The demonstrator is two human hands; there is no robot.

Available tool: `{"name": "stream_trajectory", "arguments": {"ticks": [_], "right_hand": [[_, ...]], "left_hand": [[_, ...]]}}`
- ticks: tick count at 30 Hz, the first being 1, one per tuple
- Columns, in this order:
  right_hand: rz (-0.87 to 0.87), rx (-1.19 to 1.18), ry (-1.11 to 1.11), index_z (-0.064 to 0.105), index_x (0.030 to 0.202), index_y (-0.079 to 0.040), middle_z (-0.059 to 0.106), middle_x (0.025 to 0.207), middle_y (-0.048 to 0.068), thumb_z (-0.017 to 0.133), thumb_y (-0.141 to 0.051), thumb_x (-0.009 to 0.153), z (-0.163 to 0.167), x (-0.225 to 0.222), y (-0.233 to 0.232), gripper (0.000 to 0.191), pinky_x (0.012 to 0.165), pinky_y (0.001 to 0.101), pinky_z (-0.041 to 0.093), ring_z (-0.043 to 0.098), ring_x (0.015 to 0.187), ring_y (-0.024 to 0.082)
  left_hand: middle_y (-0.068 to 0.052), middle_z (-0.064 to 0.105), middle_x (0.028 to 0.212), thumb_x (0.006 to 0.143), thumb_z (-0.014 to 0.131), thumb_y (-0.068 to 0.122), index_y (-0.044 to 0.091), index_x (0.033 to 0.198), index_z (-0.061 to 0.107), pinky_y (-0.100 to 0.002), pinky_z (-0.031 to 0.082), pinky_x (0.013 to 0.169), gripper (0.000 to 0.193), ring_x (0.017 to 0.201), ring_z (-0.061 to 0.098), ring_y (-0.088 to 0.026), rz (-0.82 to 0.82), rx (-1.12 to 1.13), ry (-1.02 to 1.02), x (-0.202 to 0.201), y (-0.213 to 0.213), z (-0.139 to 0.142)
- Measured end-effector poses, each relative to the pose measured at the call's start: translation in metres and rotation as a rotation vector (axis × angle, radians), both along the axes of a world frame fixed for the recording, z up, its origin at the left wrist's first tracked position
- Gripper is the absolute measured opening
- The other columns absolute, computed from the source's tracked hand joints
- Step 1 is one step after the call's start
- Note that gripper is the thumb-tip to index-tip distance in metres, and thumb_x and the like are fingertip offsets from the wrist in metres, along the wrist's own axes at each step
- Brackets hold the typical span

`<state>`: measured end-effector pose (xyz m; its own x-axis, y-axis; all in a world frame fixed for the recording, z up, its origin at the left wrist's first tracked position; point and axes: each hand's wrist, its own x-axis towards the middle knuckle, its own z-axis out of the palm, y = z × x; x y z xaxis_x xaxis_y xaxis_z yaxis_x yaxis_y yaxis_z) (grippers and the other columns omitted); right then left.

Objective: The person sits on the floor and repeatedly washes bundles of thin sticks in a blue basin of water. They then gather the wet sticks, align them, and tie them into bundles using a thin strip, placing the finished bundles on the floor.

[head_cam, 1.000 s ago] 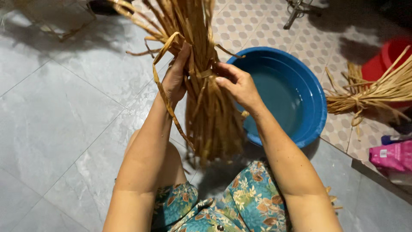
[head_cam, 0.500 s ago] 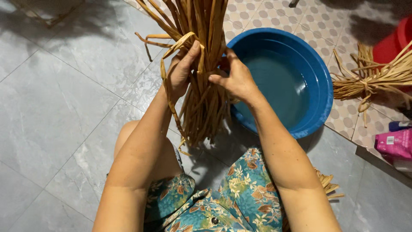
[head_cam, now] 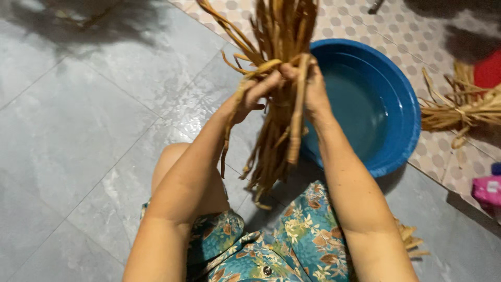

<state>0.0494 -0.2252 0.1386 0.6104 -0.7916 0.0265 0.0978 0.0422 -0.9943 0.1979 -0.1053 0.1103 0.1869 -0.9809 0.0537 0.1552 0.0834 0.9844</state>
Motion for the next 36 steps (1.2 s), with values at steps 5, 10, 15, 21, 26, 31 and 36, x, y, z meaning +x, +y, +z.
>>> {"name": "stream_trajectory", "arguments": {"ticks": [5, 10, 15, 21, 26, 31, 36], "right_hand": [[0.007, 0.007, 0.079, 0.053, 0.133, -0.018, 0.066, 0.109, 0.001, 0.074, -0.053, 0.084, 0.015, -0.009, -0.003, 0.063, 0.077, 0.0317, 0.058, 0.068, 0.094, 0.013], [0.099, -0.191, 0.223, 0.061, 0.131, -0.006, 0.069, 0.115, 0.009, 0.079, -0.053, 0.090, 0.020, 0.007, 0.011, 0.065, 0.088, 0.0309, 0.055, 0.066, 0.102, 0.015], [-0.033, -0.555, 0.208, 0.053, 0.132, -0.003, 0.067, 0.117, 0.010, 0.080, -0.041, 0.086, 0.026, 0.011, 0.026, 0.067, 0.087, 0.0331, 0.054, 0.064, 0.102, 0.017], [-0.060, -0.285, 0.135, 0.064, 0.132, -0.001, 0.068, 0.123, 0.011, 0.078, -0.044, 0.090, 0.033, 0.003, 0.005, 0.062, 0.092, 0.0368, 0.050, 0.063, 0.109, 0.021], [-0.105, -0.272, 0.186, 0.067, 0.131, -0.001, 0.071, 0.128, 0.012, 0.077, -0.049, 0.087, 0.043, -0.009, 0.006, 0.065, 0.099, 0.0379, 0.053, 0.066, 0.116, 0.023], [0.160, -0.415, 0.204, 0.059, 0.137, -0.002, 0.069, 0.129, 0.015, 0.083, -0.035, 0.085, 0.050, 0.005, 0.047, 0.066, 0.101, 0.0364, 0.057, 0.066, 0.118, 0.025], [0.343, -0.628, 0.009, 0.040, 0.149, 0.004, 0.056, 0.141, 0.017, 0.083, -0.013, 0.091, 0.074, -0.012, 0.041, 0.074, 0.108, 0.0368, 0.048, 0.055, 0.130, 0.026]], "left_hand": [[-0.018, 0.076, 0.121, 0.084, 0.076, 0.072, 0.007, 0.136, 0.069, -0.039, 0.055, 0.103, 0.084, 0.119, 0.071, -0.030, 0.139, 0.527, -0.938, 0.008, 0.011, 0.001], [-0.011, 0.073, 0.112, 0.065, 0.087, 0.042, 0.006, 0.128, 0.064, -0.036, 0.055, 0.088, 0.076, 0.103, 0.070, -0.023, 0.249, -0.007, -0.489, -0.020, 0.013, -0.001], [-0.015, 0.074, 0.113, 0.089, 0.070, 0.025, -0.001, 0.125, 0.064, -0.035, 0.058, 0.096, 0.045, 0.104, 0.067, -0.022, 0.298, -0.039, -0.192, -0.036, -0.001, -0.008], [-0.018, 0.063, 0.137, 0.080, 0.075, 0.013, 0.001, 0.148, 0.052, -0.038, 0.051, 0.107, 0.073, 0.124, 0.060, -0.028, -0.085, -0.269, -0.179, 0.007, 0.001, -0.030], [-0.025, 0.055, 0.139, 0.062, 0.100, 0.030, -0.006, 0.147, 0.041, -0.044, 0.042, 0.103, 0.110, 0.126, 0.051, -0.036, 0.161, -0.540, -0.794, -0.021, 0.002, -0.061], [-0.013, 0.069, 0.126, 0.092, 0.077, 0.034, 0.000, 0.136, 0.060, -0.035, 0.059, 0.095, 0.058, 0.112, 0.067, -0.021, 0.279, -0.328, 0.271, -0.045, -0.034, -0.055], [-0.003, 0.069, 0.106, 0.094, 0.072, 0.035, 0.007, 0.121, 0.062, -0.029, 0.055, 0.082, 0.040, 0.094, 0.065, -0.012, 0.330, -0.465, 0.357, -0.009, -0.021, -0.023]]}}
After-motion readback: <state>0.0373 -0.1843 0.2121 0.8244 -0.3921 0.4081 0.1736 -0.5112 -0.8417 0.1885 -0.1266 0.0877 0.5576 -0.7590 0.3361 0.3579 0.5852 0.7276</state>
